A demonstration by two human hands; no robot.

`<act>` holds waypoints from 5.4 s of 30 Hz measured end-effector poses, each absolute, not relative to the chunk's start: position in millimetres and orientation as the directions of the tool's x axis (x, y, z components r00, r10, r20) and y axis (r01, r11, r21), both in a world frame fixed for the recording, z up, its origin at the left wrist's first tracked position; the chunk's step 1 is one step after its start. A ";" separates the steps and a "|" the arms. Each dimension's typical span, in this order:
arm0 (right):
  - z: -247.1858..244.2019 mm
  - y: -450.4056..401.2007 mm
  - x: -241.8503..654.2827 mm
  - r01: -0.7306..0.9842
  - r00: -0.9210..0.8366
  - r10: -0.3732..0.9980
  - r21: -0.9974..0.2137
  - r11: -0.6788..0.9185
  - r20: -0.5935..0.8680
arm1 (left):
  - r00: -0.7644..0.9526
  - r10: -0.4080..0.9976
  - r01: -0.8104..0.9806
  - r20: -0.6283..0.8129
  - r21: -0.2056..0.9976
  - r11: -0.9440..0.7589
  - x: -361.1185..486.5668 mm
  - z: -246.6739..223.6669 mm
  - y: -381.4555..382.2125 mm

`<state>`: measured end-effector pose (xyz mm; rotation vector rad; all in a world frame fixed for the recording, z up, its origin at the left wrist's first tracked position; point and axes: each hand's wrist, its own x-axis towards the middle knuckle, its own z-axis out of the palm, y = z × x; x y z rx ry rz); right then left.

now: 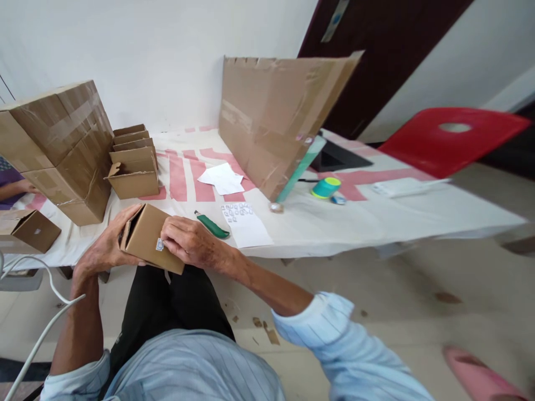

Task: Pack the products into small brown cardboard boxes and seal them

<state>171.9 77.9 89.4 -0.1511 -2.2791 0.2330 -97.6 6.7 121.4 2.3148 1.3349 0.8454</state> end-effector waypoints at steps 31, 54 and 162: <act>79.4 53.3 175.7 -0.060 -0.476 0.253 -0.318 0.946 0.842 | 0.358 0.871 0.676 0.335 0.550 -0.490 -97.2 121.8 2.7; 1.3 220.8 321.2 0.830 -0.512 0.859 -0.243 0.503 0.031 | 0.273 0.887 0.763 0.372 0.478 -0.435 -112.1 124.0 2.6; 95.3 63.5 132.8 0.208 -0.595 0.470 -0.440 0.874 0.652 | 0.238 0.854 0.609 0.463 0.613 -0.503 -120.5 87.4 -12.3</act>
